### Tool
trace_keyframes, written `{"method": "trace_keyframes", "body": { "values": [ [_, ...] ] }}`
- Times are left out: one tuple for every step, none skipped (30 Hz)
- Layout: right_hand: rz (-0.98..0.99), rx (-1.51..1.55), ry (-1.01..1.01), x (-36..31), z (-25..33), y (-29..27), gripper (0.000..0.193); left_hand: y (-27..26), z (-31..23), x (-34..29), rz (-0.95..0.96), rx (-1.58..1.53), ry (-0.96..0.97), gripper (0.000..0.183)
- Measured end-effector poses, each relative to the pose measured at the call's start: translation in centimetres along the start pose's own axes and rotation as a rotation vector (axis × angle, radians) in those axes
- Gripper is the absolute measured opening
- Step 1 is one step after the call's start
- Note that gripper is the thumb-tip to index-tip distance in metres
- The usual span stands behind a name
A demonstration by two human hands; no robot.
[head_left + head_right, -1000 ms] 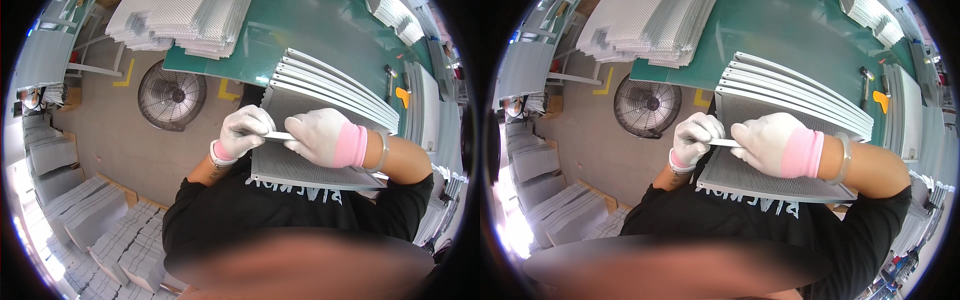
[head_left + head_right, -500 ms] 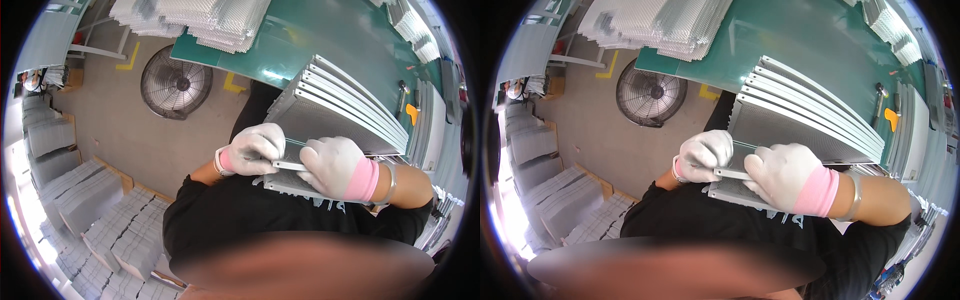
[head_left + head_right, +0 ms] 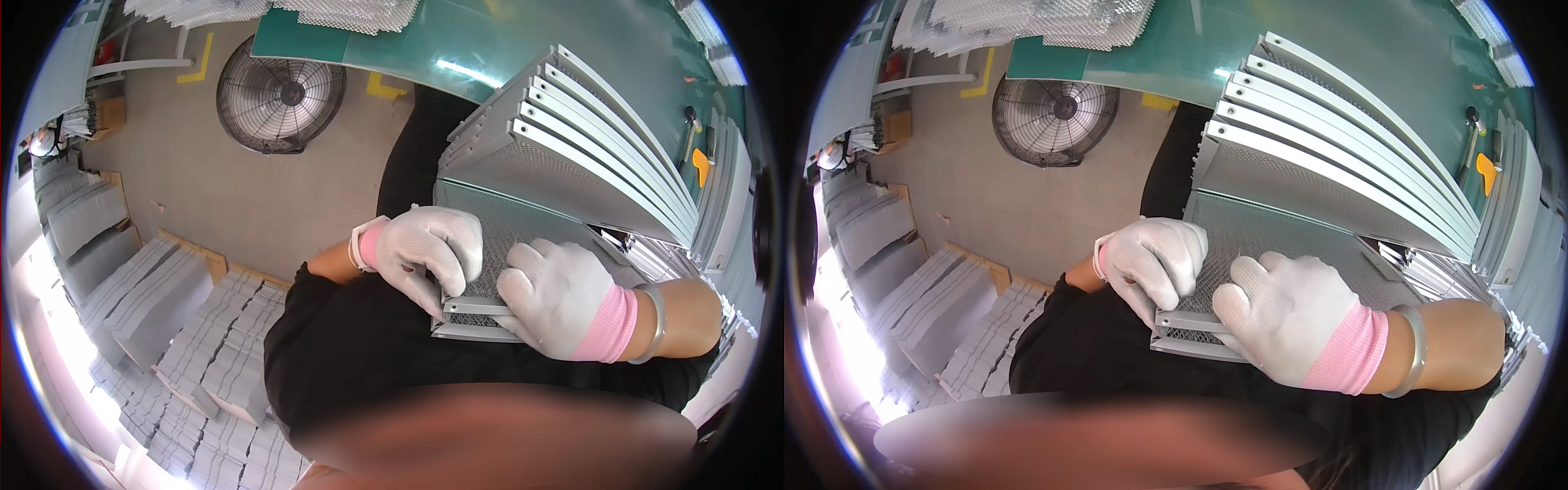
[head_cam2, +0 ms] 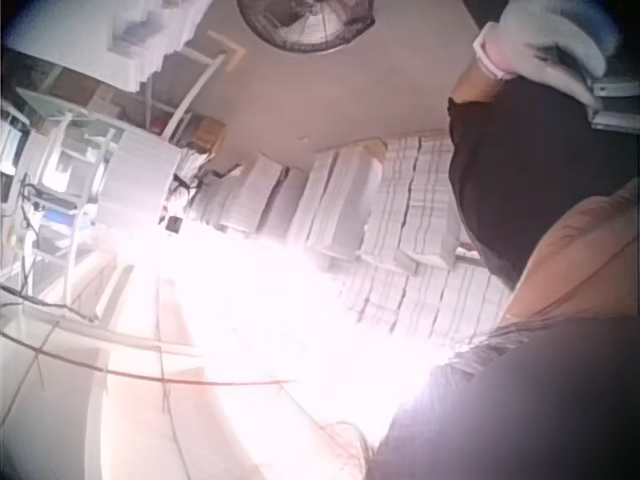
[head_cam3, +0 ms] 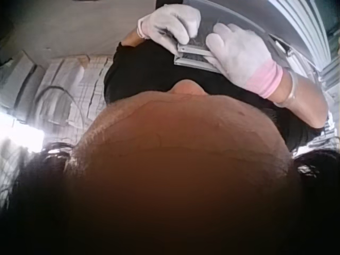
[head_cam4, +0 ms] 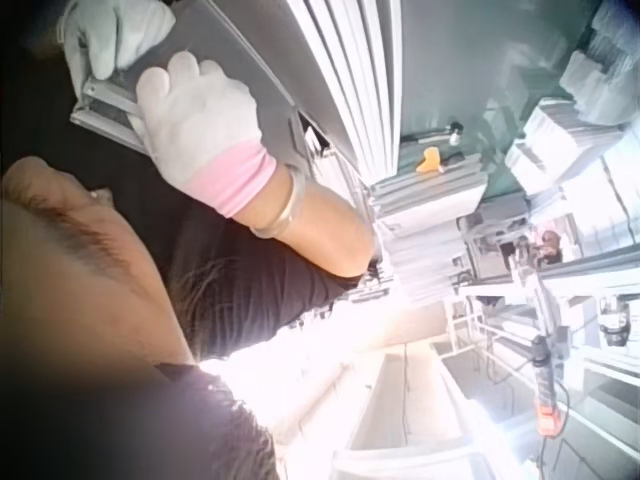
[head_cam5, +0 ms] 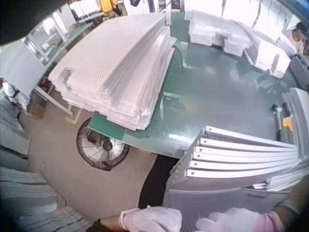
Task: Assembling aluminum mesh filters by attaching metal brackets and drilling screws.
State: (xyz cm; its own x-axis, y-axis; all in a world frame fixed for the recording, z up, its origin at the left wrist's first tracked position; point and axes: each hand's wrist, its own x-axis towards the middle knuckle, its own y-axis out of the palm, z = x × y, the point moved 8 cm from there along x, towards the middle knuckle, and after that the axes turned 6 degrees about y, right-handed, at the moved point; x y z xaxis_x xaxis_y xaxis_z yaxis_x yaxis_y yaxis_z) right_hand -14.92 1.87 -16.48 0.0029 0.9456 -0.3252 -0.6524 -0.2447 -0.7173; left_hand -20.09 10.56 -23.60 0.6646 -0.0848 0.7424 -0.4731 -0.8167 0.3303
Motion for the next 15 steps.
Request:
{"method": "trace_keyframes", "body": {
  "values": [
    [0.003, 0.006, 0.0, -0.01, -0.03, 0.1, 0.022, 0.08, 0.02, 0.01, 0.016, 0.005, -0.009, 0.033],
    [0.002, 0.005, 0.0, -0.02, -0.05, 0.16, 0.022, 0.18, 0.07, 0.02, 0.032, 0.01, -0.018, 0.033],
    [0.0, 0.003, 0.0, -0.02, -0.08, 0.18, 0.021, 0.12, 0.13, 0.08, 0.028, 0.008, -0.021, 0.033],
    [0.001, 0.008, 0.001, 0.01, -0.07, 0.24, 0.021, 0.15, 0.2, 0.12, 0.033, -0.002, -0.022, 0.033],
    [0.002, 0.006, 0.001, 0.05, -0.06, 0.27, 0.02, 0.18, 0.27, 0.1, 0.038, -0.012, -0.023, 0.032],
    [0.003, 0.004, 0.002, 0.1, -0.05, 0.3, 0.02, 0.15, 0.34, -0.01, 0.035, -0.015, -0.025, 0.032],
    [0.005, 0.006, 0.0, 0.09, -0.02, 0.23, 0.02, 0.16, 0.31, -0.07, 0.031, -0.017, -0.018, 0.032],
    [0.001, 0.004, -0.004, 0.1, 0.02, 0.13, 0.02, 0.19, 0.29, -0.14, 0.027, -0.02, -0.011, 0.032],
    [-0.002, 0.001, -0.007, 0.1, 0.06, 0.07, 0.02, 0.27, 0.42, -0.31, 0.025, -0.019, -0.013, 0.032],
    [-0.002, 0.003, -0.006, 0.1, 0.05, 0.08, 0.02, 0.3, 0.41, -0.51, 0.019, -0.038, 0.017, 0.031],
    [-0.004, 0.002, -0.005, 0.09, 0.05, 0.07, 0.02, 0.31, 0.31, -0.61, 0.014, -0.058, 0.046, 0.031],
    [-0.007, 0.001, -0.003, 0.07, 0.06, 0.07, 0.02, 0.3, 0.35, -0.59, 0.013, -0.059, 0.045, 0.031],
    [-0.006, 0.002, -0.003, 0.05, 0.08, 0.12, 0.02, 0.24, 0.31, -0.56, 0.012, -0.063, 0.054, 0.031],
    [-0.01, -0.013, 0.004, 0.01, 0.08, 0.18, 0.019, 0.2, 0.26, -0.52, 0.01, -0.067, 0.063, 0.03],
    [-0.013, -0.028, 0.011, -0.01, 0.05, 0.23, 0.019, 0.22, 0.27, -0.46, 0.009, -0.068, 0.062, 0.03]
  ]
}}
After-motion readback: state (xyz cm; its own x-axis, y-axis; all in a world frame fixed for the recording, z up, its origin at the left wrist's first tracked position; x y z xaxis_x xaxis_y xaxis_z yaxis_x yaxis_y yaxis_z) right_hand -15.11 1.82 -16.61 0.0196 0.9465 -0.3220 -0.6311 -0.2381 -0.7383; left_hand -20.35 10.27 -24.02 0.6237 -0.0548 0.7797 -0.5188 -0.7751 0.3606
